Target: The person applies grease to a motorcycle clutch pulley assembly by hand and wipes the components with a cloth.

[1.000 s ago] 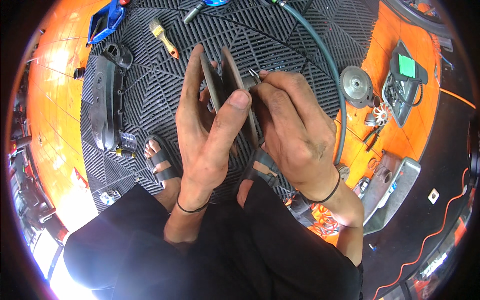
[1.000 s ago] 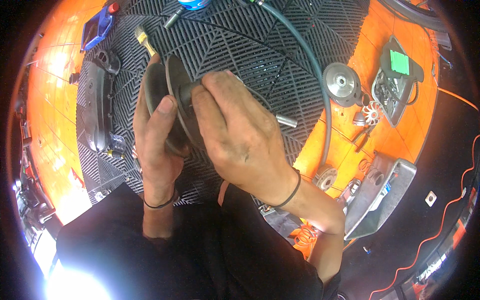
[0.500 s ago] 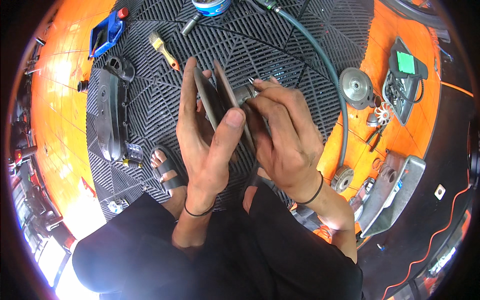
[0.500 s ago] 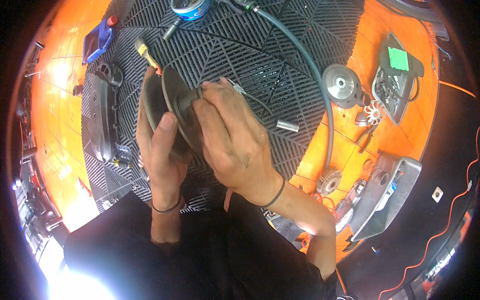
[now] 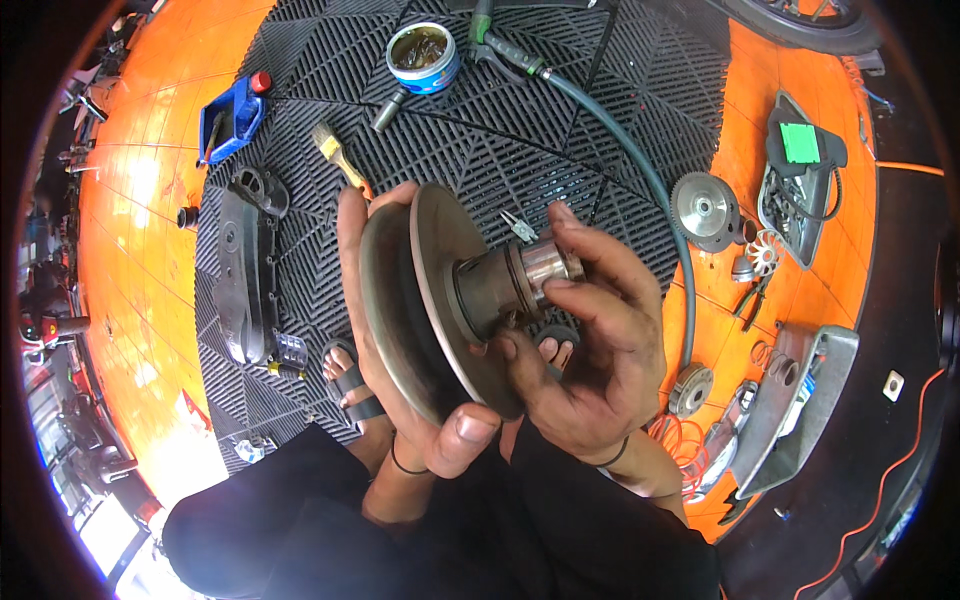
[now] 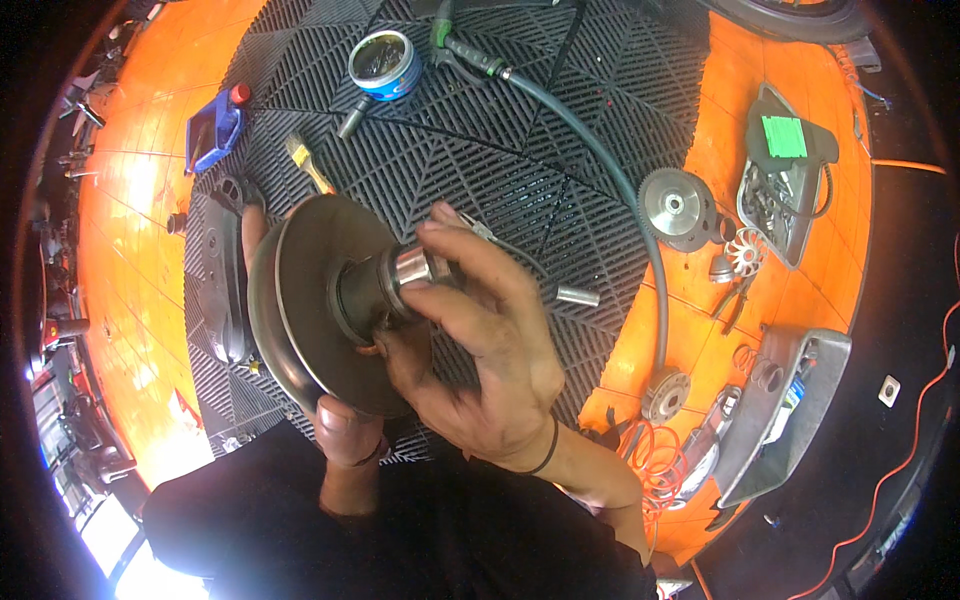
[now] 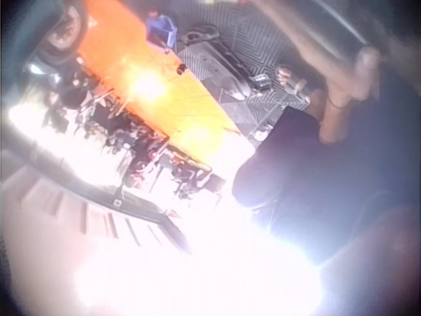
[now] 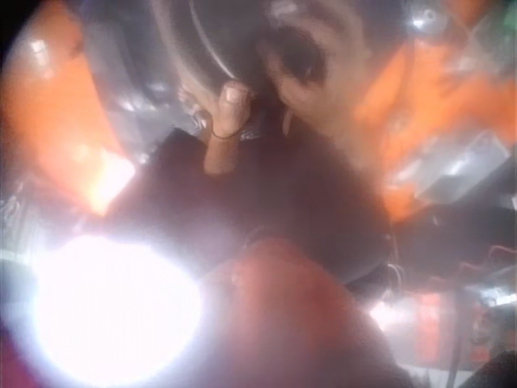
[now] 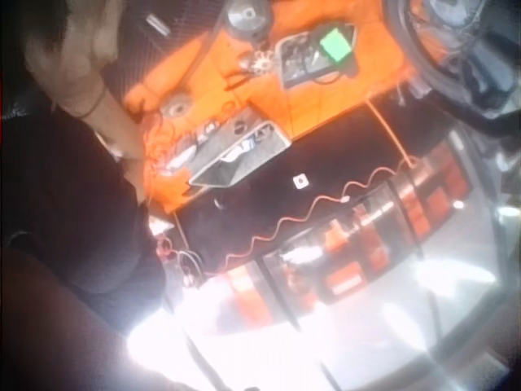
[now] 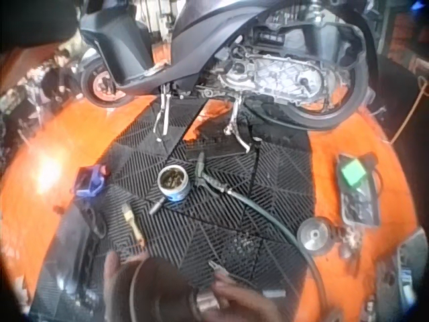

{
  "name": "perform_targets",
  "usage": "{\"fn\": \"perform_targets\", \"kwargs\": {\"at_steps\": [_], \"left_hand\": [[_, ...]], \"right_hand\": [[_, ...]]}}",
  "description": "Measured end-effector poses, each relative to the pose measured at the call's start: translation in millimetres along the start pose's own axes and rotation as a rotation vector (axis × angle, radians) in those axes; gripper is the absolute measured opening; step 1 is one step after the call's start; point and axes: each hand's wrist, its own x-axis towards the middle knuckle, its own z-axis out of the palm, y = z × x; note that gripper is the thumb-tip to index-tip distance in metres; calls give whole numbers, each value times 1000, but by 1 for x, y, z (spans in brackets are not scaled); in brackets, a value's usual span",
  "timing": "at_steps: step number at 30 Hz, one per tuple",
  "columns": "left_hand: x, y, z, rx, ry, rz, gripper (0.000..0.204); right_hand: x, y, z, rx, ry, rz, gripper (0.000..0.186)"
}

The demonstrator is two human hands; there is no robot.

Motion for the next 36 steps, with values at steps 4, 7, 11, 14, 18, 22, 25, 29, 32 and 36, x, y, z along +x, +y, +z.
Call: {"fn": "perform_targets", "kwargs": {"at_steps": [4,7,11,14,18,22,25,29,32,36], "left_hand": [[0,1,-1,14,21,55,145],[-3,3,1,-2,48,70,147],[-1,2,3,-27,40,77,149],[1,1,-2,-27,40,54,152],[1,6,-4,-39,34,-31,153],[-1,6,-3,5,31,20,149],[0,8,-4,44,9,47,146],[3,7,-9,85,10,87,142],[4,9,-8,68,19,81,138],[5,7,-10,86,-29,107,133]], "right_hand": [[-4,5,-7,51,-126,-11,39],[-2,4,-5,136,-68,6,42],[1,-14,3,430,125,308,44],[-1,-13,7,525,135,342,47],[1,-2,-4,168,-6,71,51],[3,0,-11,-305,-59,-271,40],[3,-7,-16,-548,-106,-371,28],[9,-17,-21,-685,-238,-401,27],[13,-20,-22,-707,-294,-386,26],[19,-20,-20,-704,-295,-411,17]]}}
